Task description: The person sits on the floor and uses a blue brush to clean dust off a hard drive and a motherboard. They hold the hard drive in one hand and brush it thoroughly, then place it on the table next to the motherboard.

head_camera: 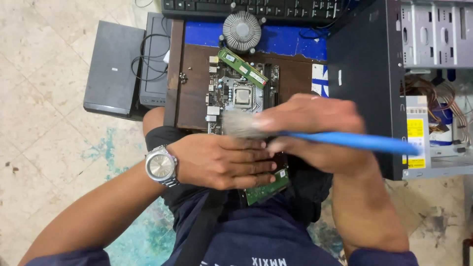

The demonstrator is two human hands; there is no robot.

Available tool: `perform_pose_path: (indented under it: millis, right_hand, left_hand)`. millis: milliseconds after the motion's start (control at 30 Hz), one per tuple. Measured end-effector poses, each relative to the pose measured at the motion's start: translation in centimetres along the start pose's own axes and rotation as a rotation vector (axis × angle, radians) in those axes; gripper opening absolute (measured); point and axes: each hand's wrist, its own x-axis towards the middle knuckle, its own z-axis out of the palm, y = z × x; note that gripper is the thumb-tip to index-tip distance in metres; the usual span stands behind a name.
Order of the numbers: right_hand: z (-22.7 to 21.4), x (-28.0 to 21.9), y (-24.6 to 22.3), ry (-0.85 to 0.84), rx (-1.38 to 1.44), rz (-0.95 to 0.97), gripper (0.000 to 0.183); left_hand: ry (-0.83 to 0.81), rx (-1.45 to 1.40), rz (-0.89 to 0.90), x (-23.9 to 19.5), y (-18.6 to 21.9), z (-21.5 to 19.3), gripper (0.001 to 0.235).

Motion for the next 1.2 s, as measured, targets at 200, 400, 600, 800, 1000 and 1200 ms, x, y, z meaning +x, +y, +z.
perform_pose_path:
  millis: [200,400,600,800,1000,1200]
  right_hand:
    - [-1.2,2.2,-2.8,-0.262,-0.338,0.069,0.024]
    - [-3.0,0.6,-5.0,-0.027,-0.687,0.264,0.021]
    - [0.3,0.2,-2.3,-0.086,-0.713,0.206,0.025]
    - [-0.4,0.3,-0.3,-0.071,-0.536,0.261,0.026]
    - [-0.7,0.8,-0.1,-0.135,-0.483,0.236,0.025]
    - [-0.8,1.0,-0.2,-0.135,-0.514,0.156,0.028]
  left_hand:
    - [0.019,-0.039,-0.033,0.6,0.1,-0.2,0.033]
    - [-0.036,0.012,-0.096,-0.2,-0.1,-0.2,0.035]
    - [-0.006,0.047,-0.151,-0.1,-0.6,-0.2,0.031]
    - [-0.049,0.021,-0.153,-0.3,-0.5,0.3,0.034]
    - [-0.03,0.024,-0.151,-0.2,-0.6,0.4,0.034]
    - [-0.002,0.042,-0.163,0.0,-0.7,-0.1,0.033]
